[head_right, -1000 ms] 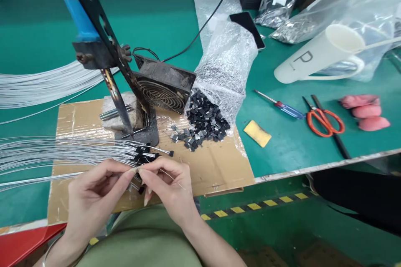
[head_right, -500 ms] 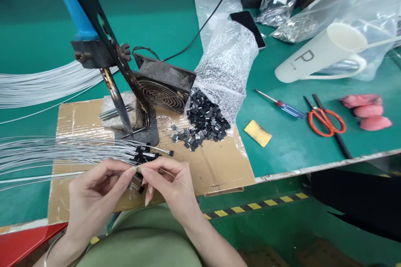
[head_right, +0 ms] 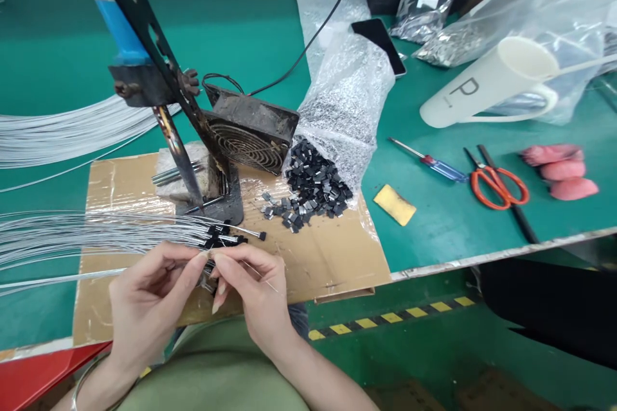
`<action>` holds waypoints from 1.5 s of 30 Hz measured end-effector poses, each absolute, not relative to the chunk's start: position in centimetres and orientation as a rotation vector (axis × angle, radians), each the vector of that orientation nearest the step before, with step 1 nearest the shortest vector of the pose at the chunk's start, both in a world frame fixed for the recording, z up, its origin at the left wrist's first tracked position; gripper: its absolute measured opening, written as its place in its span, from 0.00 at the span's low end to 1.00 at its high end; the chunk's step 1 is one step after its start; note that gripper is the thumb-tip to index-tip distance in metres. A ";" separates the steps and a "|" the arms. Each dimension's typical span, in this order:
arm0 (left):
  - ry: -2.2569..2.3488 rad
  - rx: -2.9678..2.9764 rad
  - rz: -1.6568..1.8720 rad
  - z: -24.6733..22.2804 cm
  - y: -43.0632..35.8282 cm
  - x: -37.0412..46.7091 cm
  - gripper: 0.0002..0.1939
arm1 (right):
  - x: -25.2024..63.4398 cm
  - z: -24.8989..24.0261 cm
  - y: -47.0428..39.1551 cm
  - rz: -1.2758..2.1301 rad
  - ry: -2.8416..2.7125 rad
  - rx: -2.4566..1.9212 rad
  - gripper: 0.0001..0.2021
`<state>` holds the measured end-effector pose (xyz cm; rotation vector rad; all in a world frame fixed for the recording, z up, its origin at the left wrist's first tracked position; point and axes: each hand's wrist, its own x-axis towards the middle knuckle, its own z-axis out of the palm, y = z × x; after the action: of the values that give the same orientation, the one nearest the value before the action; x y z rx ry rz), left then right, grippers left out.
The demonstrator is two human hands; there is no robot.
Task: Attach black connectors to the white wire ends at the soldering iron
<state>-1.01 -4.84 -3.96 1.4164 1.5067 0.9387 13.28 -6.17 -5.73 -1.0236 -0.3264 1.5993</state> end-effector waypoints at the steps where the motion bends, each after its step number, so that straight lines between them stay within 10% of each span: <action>1: 1.504 1.416 0.931 -3.9 -4.7 -1.0 0.08 | 13.6 -5.8 -6.2 1.575 -0.381 -1.049 0.09; 14: 1.440 1.357 0.879 -3.2 -3.9 -1.1 0.04 | 20.2 -6.3 -2.7 0.555 -1.376 -1.666 0.05; 32: 1.537 1.322 0.889 -2.8 -3.7 -1.0 0.03 | 20.3 -7.7 -2.2 0.341 -1.584 -1.764 0.02; 45: 1.598 1.237 0.848 -2.7 -3.2 -0.7 0.05 | 17.8 -7.3 -5.1 0.894 -0.808 -1.657 0.07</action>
<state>-0.73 -3.21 -2.67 1.2366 1.5979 0.8478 17.80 -5.14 -7.26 -1.6571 -0.8080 0.8943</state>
